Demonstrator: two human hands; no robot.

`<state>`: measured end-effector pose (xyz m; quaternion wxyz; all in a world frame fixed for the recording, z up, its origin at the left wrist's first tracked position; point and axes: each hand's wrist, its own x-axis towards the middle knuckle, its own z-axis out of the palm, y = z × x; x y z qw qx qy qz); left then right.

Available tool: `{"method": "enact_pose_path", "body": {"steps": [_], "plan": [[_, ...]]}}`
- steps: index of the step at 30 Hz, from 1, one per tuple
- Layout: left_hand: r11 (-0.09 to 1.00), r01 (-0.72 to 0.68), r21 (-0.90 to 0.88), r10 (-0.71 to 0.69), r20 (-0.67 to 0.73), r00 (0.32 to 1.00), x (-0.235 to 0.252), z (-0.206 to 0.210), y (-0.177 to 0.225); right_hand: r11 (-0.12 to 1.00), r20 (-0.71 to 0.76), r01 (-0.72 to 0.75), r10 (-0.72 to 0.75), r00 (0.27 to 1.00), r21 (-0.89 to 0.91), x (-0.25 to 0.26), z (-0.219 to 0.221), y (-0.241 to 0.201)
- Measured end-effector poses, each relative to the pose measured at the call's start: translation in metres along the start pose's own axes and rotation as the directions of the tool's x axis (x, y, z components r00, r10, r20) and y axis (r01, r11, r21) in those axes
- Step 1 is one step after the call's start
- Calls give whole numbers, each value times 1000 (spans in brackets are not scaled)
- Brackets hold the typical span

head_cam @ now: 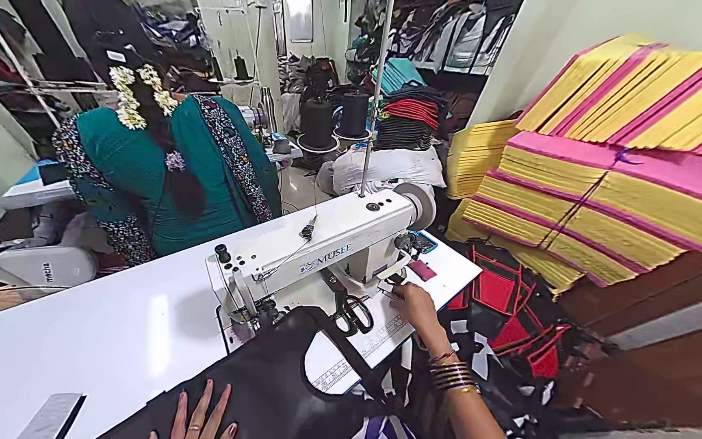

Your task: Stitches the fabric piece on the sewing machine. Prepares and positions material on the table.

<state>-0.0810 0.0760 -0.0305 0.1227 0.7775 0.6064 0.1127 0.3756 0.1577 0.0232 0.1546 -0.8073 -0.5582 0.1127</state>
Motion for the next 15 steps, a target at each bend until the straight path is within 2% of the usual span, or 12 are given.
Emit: {"method": "enact_pose_path", "body": {"steps": [2, 4, 6, 8, 9, 10, 11, 12, 13, 15], "plan": [[1000, 28, -8, -28, -5, 1000, 7, -2, 7, 995, -101, 93, -88, 991, 44, 2, 14, 20], [998, 38, -47, -40, -44, 998, 12, -5, 12, 979, -173, 109, -79, 982, 173, 1, 15, 28], [998, 33, -59, -40, -114, 993, 19, -6, 18, 970, -267, 123, -64, 962, 209, -7, 11, 18], [999, 9, -35, -16, -195, 981, 31, 3, 24, 959, -400, 227, -145, 905, 168, -16, 16, -11], [999, 15, -37, -21, -168, 986, 37, 6, 28, 936, -440, 306, -205, 874, 173, -21, 21, -30], [998, 47, -30, -48, -58, 997, 41, 6, 32, 900, -450, 391, -272, 850, 195, -26, 30, -52], [994, 108, -2, -107, 119, 987, 44, 0, 37, 852, -438, 472, -344, 830, 225, -32, 40, -76], [989, 145, 26, -147, 220, 964, 45, -4, 41, 799, -423, 550, -423, 801, 243, -36, 53, -100], [988, 151, 42, -156, 260, 953, 43, -6, 42, 749, -397, 614, -500, 770, 248, -41, 67, -124], [991, 129, 40, -135, 253, 958, 29, -3, 44, 665, -338, 706, -625, 704, 241, -46, 96, -161]]}}
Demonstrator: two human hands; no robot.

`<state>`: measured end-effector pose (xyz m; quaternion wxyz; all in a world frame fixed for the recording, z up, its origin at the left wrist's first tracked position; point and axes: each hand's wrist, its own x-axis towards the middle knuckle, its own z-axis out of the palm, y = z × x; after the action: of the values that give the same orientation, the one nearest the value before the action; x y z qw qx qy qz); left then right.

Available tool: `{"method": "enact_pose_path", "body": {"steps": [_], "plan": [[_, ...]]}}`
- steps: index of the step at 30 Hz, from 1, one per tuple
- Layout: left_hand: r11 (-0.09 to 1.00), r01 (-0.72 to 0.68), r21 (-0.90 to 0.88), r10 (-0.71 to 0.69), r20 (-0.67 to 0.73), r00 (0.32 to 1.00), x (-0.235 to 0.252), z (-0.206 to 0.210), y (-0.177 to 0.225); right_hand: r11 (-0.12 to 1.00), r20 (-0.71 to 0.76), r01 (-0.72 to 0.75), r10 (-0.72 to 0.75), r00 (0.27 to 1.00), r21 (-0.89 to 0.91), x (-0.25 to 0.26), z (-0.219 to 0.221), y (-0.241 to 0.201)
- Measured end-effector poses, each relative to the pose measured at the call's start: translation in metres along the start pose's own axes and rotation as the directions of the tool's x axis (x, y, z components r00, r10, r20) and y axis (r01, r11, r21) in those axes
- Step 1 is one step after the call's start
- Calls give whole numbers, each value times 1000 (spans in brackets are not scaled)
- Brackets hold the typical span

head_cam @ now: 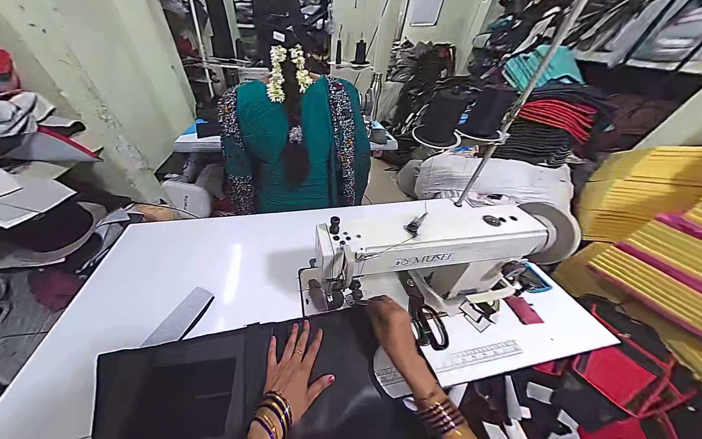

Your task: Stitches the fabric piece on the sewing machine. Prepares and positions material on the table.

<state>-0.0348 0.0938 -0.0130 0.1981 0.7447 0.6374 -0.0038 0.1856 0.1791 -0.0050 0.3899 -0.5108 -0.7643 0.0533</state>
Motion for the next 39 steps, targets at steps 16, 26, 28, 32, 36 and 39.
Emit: {"method": "enact_pose_path", "body": {"steps": [16, 26, 28, 32, 36, 39], "plan": [[989, -151, -2, 144, -292, 946, -35, 32, -10, 948, 480, -244, 314, 819, -203, -7, -29, 2], [992, -98, -82, 89, -110, 990, 19, -7, -26, 938, 287, -331, 290, 913, 102, 36, -1, 35], [997, -57, -51, 55, -46, 997, 24, -13, -22, 919, 354, -395, 372, 858, -8, 43, 2, 32], [999, -9, -42, 9, -5, 1000, 20, -12, -13, 874, 430, -466, 476, 767, -138, 51, -5, 20], [998, 27, -55, -25, 29, 999, 24, -16, -5, 882, 379, -452, 468, 798, -135, 51, 0, 23], [997, 37, -73, -33, 57, 998, 30, -22, -6, 908, 333, -401, 417, 846, -120, 48, 5, 27]]}}
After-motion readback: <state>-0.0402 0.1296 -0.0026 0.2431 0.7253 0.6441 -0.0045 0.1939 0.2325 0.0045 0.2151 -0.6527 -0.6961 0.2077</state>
